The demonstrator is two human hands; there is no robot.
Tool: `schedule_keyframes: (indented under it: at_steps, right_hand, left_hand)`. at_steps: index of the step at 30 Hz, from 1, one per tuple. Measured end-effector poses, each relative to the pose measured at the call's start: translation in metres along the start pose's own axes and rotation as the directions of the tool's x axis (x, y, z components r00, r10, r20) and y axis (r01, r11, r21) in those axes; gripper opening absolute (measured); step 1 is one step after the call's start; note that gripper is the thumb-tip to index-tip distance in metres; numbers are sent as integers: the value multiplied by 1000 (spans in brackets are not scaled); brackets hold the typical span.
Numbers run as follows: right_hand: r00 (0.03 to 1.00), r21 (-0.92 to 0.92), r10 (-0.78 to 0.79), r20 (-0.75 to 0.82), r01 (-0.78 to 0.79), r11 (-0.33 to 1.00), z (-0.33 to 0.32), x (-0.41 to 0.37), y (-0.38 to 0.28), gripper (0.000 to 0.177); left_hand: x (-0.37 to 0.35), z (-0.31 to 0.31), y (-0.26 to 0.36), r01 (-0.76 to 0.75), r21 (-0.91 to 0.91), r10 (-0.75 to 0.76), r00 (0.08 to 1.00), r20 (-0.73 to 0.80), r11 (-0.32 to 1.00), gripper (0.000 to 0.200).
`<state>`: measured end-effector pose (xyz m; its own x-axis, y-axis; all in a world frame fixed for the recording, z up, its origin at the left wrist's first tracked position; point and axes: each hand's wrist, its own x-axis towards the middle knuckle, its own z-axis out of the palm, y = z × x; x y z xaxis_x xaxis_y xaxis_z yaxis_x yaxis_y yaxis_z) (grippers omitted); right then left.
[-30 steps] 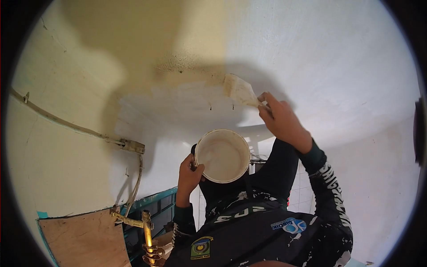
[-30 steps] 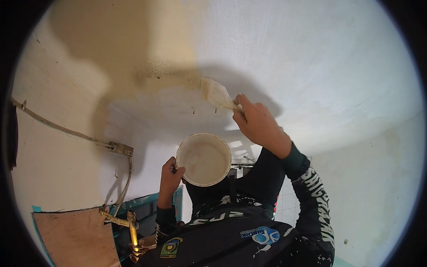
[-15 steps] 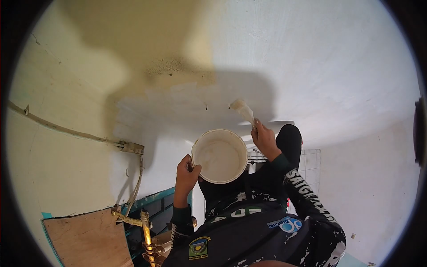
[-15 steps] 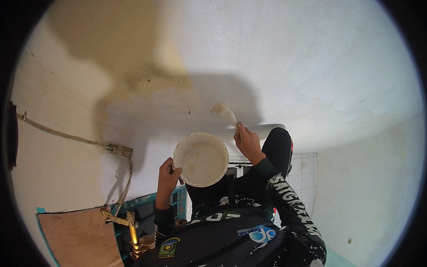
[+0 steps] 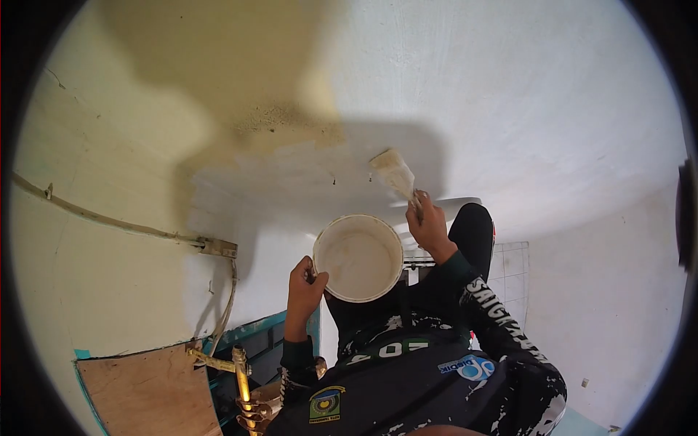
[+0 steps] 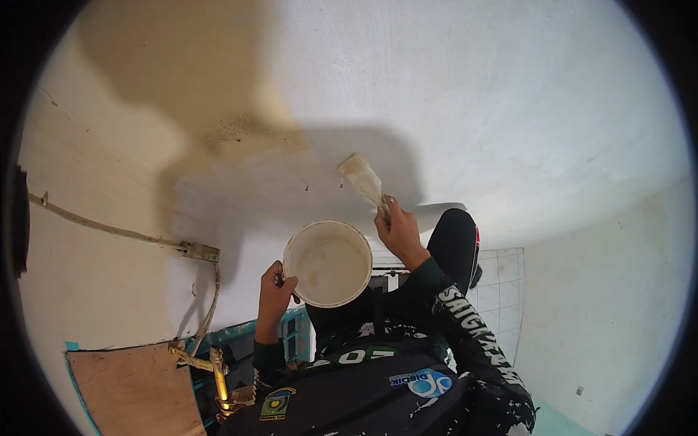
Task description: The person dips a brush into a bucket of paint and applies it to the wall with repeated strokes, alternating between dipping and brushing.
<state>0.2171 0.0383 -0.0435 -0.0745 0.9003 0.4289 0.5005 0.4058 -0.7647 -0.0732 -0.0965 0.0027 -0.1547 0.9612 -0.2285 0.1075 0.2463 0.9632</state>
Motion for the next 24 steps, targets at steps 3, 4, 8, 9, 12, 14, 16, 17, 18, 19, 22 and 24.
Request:
schedule_keyframes:
  at_steps: [3,4,8,9,12,14,16,17,18,19,22,24]
  right_hand:
    - [991,-114,-108,82,117,987,6,-3,20,36]
    - [990,-111,-113,85,122,986,7,-5,25,36]
    - [989,-178,-22,144,47,983,1,-25,39,37]
    - [988,-170,8,153,19,985,-2,-29,38,37]
    - [982,-119,149,118,-135,984,-15,-41,29,36]
    - [992,-90,97,86,-90,992,-23,-34,11,35]
    - [999,-31,-28,39,29,999,-29,-20,-12,35]
    - [998,-29,-32,45,33,999,-31,-11,-24,35]
    - [993,-37,-52,102,56,998,-32,-1,-36,35]
    - [985,-45,-71,159,79,996,-31,9,-46,35]
    - [929,-123,-214,303,261,957,-19,36,-73,34]
    - [902,-190,-236,363,320,928,0,47,-75,34]
  left_hand:
    - [-1,2,1,3,-31,-3,1000,-7,1000,22]
    - [-1,1,1,2,-32,-2,1000,-13,999,22]
    - [-5,0,2,12,-47,-13,1000,-26,999,23]
    - [-5,-1,2,15,-39,-16,1000,-18,999,23]
    - [-5,-4,-1,-2,-21,2,1000,-19,1000,22]
    - [-5,-4,-2,15,-27,-15,1000,-25,1000,21]
    - [-6,-6,-3,34,-30,-34,999,-27,999,19]
    - [-7,-7,-4,26,-33,-27,999,-18,999,18]
    - [-8,-7,-5,18,-37,-19,1000,-8,999,17]
    - [-10,-8,-6,18,-40,-19,1000,-13,999,17]
    - [-18,-11,-9,6,-83,-7,1000,-15,997,15]
    - [-22,-14,-12,9,-97,-10,1000,-12,995,14]
